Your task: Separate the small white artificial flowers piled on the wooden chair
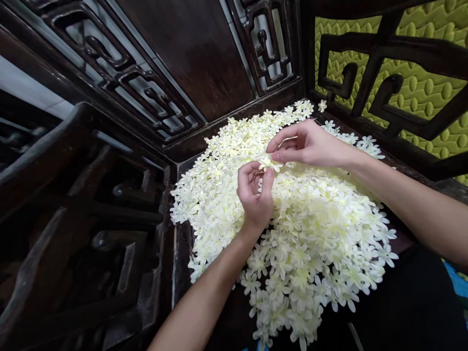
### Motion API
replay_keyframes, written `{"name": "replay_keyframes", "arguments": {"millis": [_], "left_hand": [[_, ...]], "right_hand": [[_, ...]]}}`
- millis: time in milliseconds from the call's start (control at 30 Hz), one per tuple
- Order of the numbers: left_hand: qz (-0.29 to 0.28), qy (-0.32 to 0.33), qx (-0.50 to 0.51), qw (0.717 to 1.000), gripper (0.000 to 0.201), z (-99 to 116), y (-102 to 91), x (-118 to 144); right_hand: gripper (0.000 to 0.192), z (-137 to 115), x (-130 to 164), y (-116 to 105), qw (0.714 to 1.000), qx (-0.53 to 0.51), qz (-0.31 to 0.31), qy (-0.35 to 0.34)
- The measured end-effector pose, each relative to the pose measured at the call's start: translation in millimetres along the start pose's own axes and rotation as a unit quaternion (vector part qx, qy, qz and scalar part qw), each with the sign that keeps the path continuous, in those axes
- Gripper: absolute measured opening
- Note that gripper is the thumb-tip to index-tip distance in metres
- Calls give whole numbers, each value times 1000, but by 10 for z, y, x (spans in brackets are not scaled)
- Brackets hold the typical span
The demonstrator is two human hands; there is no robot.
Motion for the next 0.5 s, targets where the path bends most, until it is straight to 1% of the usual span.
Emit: {"name": "replay_keyframes", "arguments": {"millis": [133, 200, 267, 400, 500], "left_hand": [[-9, -2, -3, 1000, 26, 12, -8, 4], [-4, -7, -15, 1000, 26, 14, -7, 6], [0, -13, -19, 1000, 24, 14, -1, 6], [5, -23, -4, 1000, 21, 12, 16, -6], [20, -22, 5, 1000, 22, 16, 22, -20]], "right_hand": [[22, -5, 10, 40, 998, 44, -39, 4], [20, -10, 12, 52, 998, 43, -34, -2], [19, -4, 11, 40, 999, 20, -28, 3], [27, 47, -1, -27, 999, -31, -29, 29], [30, 69, -7, -57, 999, -21, -12, 31]]}}
Point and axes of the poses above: each hand's wrist, its own x-axis away from the middle knuckle, its own y-axis out of the palm, z = x × y, the point moved 1 cm from there along -x, towards the middle knuckle, and after that the axes turned 9 degrees about x, right-handed, at the moved point
